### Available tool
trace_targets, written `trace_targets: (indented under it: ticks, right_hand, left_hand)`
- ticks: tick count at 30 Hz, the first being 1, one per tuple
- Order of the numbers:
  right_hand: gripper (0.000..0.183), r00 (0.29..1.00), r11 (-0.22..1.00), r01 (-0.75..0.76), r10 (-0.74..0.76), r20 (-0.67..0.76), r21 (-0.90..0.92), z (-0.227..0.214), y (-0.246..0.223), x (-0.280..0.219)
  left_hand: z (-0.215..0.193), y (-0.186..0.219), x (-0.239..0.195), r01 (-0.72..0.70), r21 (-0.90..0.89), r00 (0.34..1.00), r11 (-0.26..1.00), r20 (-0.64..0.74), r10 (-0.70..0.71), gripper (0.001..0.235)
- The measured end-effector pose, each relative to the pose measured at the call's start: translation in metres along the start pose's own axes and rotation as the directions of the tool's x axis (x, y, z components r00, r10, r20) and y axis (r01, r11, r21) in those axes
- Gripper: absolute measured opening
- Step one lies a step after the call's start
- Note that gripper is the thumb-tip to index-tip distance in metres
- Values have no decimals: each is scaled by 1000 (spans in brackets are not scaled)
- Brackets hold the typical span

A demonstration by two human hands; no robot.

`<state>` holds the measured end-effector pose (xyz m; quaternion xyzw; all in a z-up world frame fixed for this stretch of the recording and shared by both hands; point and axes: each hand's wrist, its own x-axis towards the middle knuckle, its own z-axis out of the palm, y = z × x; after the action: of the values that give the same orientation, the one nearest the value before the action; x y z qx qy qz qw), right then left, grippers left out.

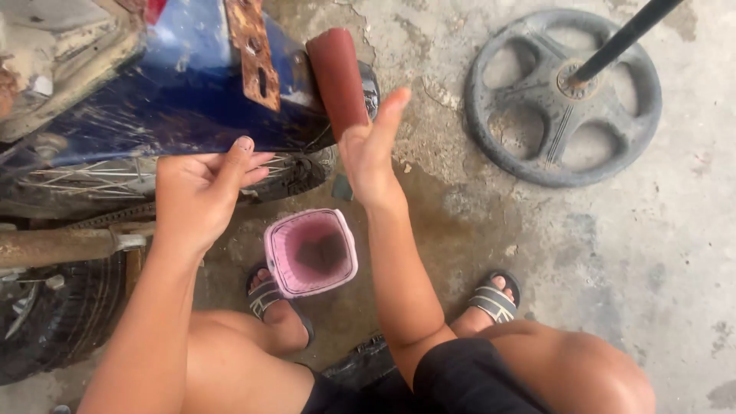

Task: The person sits on the floor and sands the rear fender of a blue motorcycle using a sanding block. They repeatedly dip the sanding block into a pink bucket of water to wet it before continuing to sand the surface.

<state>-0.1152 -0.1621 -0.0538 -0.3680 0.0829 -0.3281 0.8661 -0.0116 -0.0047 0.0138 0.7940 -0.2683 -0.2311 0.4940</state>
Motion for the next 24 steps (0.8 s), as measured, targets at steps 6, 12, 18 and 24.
trace_targets:
  ticks: [6,12,18,24]
  right_hand:
    - [103,987,987,124,-133,86,105,1,11,12]
    - [93,990,991,135,-135,33,-1,-1,11,28]
    - [100,962,986,169,-163,220,-8,12,-3,10]
    - [82,960,971,224,-206,191,-83,20,-8,2]
  left_hand:
    - [0,-9,-7,-93,13,994,996,55,92,42]
    - [-3,-4,-11,8,76,999,997,41,-12,36]
    - [1,0,-4,16,4,1000,1000,-9,-16,35]
    - [6,-5,-3,-96,32,995,995,-4,96,44]
